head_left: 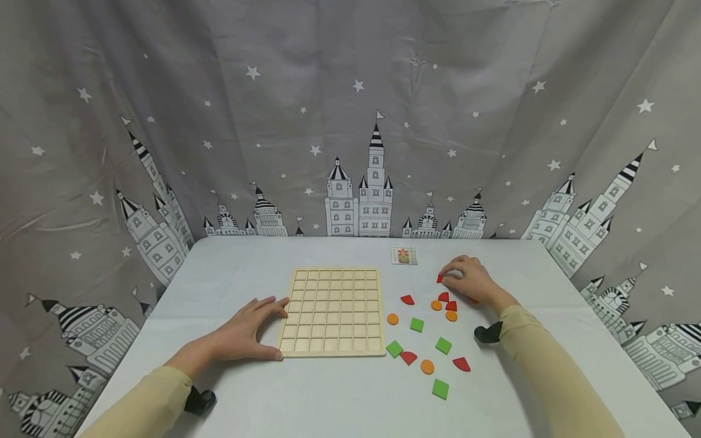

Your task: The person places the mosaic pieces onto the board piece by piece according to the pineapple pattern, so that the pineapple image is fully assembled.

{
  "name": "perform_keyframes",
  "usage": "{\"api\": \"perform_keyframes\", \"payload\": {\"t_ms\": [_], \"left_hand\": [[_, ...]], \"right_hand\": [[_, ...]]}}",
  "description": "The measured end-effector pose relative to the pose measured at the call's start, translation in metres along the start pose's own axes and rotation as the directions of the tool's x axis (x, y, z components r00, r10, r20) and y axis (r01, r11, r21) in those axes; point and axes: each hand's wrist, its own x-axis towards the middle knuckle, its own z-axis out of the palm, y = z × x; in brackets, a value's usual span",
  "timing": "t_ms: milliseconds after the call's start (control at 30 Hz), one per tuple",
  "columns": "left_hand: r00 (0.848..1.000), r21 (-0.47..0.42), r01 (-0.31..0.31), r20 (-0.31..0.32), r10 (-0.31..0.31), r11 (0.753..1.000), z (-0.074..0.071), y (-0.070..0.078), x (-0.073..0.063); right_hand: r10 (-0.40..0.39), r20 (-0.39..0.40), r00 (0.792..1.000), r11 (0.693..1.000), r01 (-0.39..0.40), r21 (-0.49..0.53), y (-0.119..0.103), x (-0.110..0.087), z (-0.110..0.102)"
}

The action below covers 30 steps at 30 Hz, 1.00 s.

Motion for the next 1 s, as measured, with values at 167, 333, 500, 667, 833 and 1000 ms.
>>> {"api": "perform_keyframes", "payload": {"t_ms": [167, 333, 500, 667, 833, 1000], "left_hand": [[1.0, -0.001, 0.004, 0.007, -0.004, 1.0, 0.0007, -0.001, 0.0009], [1.0, 0.003, 0.01, 0.012, -0.01, 1.0, 0.002, -0.0026, 0.0015], [1.0, 0.001, 0.007, 0.009, -0.007, 1.0, 0.0023, -0.0034, 0.0017], [1.0, 0.001, 0.007, 0.009, -0.007, 1.0, 0.0019, -0.003, 0.0016], [1.0, -0.005, 0.007, 0.014, -0.007, 1.0, 0.0017, -0.0023, 0.0014], [1.0, -0.013, 0.009, 0.02, -0.008, 1.0, 0.0015, -0.0014, 0.0014]], "right_hand": [[-0.022, -0.001, 1.0, 1.0, 0.022, -0.002, 0.0012, -0.0006, -0.0006], [-0.023, -0.005, 1.0, 1.0, 0.023, 0.014, 0.0011, -0.0009, -0.0007], [-0.016, -0.012, 1.0, 1.0, 0.016, 0.019, 0.0008, -0.0011, -0.0005], [-0.015, -0.016, 1.0, 1.0, 0.015, 0.009, -0.0002, -0.0013, -0.0008], [-0.011, -0.009, 1.0, 1.0, 0.011, 0.013, 0.0, -0.0028, -0.0019], [0.007, 0.013, 1.0, 1.0, -0.007, 0.015, 0.0003, -0.0053, -0.004]]}}
